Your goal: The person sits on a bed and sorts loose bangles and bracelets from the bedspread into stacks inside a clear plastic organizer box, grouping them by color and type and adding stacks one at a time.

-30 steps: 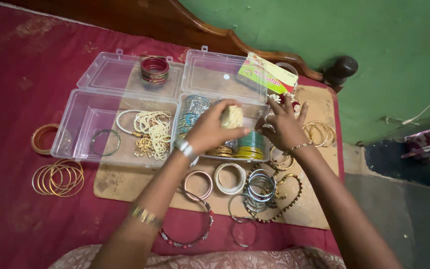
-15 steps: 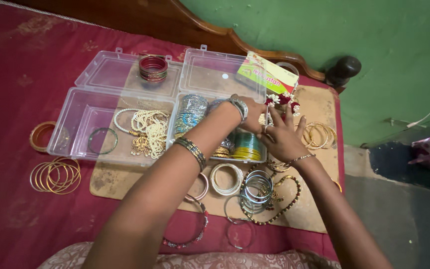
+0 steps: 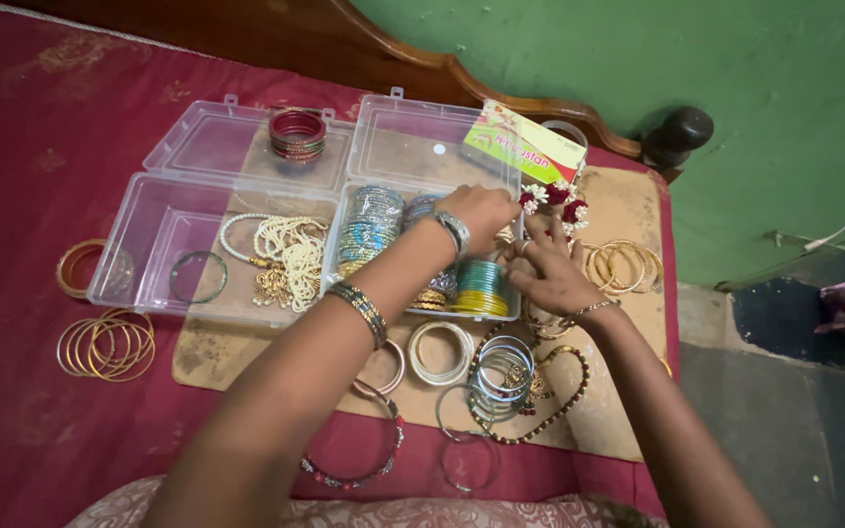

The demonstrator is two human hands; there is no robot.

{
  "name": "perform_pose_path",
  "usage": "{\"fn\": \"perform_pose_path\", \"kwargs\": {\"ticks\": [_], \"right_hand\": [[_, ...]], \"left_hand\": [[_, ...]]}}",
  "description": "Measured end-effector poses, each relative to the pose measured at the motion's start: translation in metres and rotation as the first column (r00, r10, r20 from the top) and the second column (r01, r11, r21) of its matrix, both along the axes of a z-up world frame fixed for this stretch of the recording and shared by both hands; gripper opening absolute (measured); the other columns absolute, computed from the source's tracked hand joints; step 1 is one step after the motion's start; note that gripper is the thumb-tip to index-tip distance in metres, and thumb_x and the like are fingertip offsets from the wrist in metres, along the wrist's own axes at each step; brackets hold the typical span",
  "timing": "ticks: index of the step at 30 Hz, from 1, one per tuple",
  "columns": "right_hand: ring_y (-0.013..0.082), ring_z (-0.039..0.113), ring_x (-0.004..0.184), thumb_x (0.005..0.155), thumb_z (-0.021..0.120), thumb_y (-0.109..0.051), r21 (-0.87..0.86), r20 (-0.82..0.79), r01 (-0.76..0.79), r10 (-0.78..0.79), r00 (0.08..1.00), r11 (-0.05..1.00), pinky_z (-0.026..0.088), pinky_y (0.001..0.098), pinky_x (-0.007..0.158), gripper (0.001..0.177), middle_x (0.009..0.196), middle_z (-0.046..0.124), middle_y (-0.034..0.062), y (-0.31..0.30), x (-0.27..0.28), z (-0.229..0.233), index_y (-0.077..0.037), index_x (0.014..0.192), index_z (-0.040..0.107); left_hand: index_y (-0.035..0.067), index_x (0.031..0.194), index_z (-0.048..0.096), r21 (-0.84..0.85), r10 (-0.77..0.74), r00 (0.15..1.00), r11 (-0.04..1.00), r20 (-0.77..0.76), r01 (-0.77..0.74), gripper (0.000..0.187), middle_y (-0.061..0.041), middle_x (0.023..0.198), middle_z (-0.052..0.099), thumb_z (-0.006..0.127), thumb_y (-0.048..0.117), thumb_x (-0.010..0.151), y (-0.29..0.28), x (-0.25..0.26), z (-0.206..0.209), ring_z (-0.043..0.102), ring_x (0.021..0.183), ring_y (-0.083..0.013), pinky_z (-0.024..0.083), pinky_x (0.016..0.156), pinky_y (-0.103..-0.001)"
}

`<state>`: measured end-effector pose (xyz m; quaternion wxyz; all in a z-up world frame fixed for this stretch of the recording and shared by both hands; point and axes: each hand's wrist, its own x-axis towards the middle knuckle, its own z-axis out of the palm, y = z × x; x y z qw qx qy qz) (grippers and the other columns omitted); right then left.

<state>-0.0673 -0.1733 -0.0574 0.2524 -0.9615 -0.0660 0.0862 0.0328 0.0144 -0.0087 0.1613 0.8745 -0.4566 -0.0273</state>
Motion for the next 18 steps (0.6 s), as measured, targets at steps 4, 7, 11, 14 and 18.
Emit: {"fn": "perform_pose_path", "kwargs": {"ticks": [4, 7, 11, 14, 18], "right_hand": [[0.036, -0.006, 0.158, 0.086, 0.068, -0.041, 0.131, 0.013, 0.031, -0.033, 0.999, 0.991, -0.003, 0.0711, 0.117, 0.039, 0.171, 0.015, 0.0055, -0.001, 0.0, -0.004, -0.023, 0.12, 0.067], [0.0352, -0.003, 0.159, 0.084, 0.071, -0.039, 0.117, 0.029, 0.046, -0.049, 0.998, 0.992, -0.001, 0.0736, 0.116, 0.034, 0.172, 0.018, 0.0022, 0.0, -0.002, 0.002, -0.022, 0.113, 0.069], [0.0347, 0.002, 0.16, 0.079, 0.078, -0.038, 0.072, 0.097, 0.07, -0.077, 0.992, 0.995, 0.002, 0.0761, 0.114, 0.028, 0.169, 0.029, 0.0009, 0.004, -0.006, 0.009, -0.022, 0.101, 0.073], [0.0369, 0.008, 0.158, 0.078, 0.078, -0.038, 0.096, 0.176, 0.077, -0.093, 0.98, 0.992, 0.004, 0.0766, 0.114, 0.027, 0.165, 0.037, 0.0035, 0.008, -0.01, 0.013, -0.023, 0.1, 0.076], [0.0399, 0.014, 0.156, 0.08, 0.079, -0.037, -0.004, 0.223, 0.159, -0.154, 0.963, 0.987, 0.002, 0.0782, 0.113, 0.027, 0.162, 0.041, 0.0059, 0.016, -0.018, 0.018, -0.025, 0.105, 0.078]], "left_hand": [[0.013, 0.103, 0.071, -0.031, 0.005, 0.992, 0.999, -0.125, -0.009, 0.027, -0.014, 0.107, 0.073, 0.078, 0.025, 0.079, 0.001, -0.007, -0.018, 0.069, 0.106, -0.035, 0.055, 0.091, -0.046], [0.013, 0.099, 0.073, -0.023, -0.059, 0.987, 0.998, -0.15, 0.056, 0.016, -0.014, 0.106, 0.075, 0.072, 0.021, 0.085, -0.001, -0.005, -0.042, 0.071, 0.106, -0.0327, 0.056, 0.092, -0.045], [0.01, 0.109, 0.07, 0.094, -0.105, 0.98, 0.988, -0.17, 0.122, 0.029, -0.019, 0.112, 0.072, 0.07, 0.02, 0.083, -0.013, 0.014, -0.065, 0.068, 0.109, -0.0352, 0.054, 0.093, -0.045], [0.009, 0.116, 0.068, 0.165, -0.082, 0.956, 0.977, -0.28, 0.132, 0.031, -0.02, 0.117, 0.071, 0.065, 0.026, 0.089, -0.022, 0.023, -0.068, 0.068, 0.111, -0.0351, 0.053, 0.095, -0.044], [0.008, 0.123, 0.065, 0.241, -0.011, 0.95, 0.966, -0.312, 0.09, 0.039, -0.022, 0.121, 0.068, 0.061, 0.038, 0.098, -0.026, 0.013, -0.054, 0.066, 0.115, -0.0372, 0.051, 0.101, -0.049]]}}
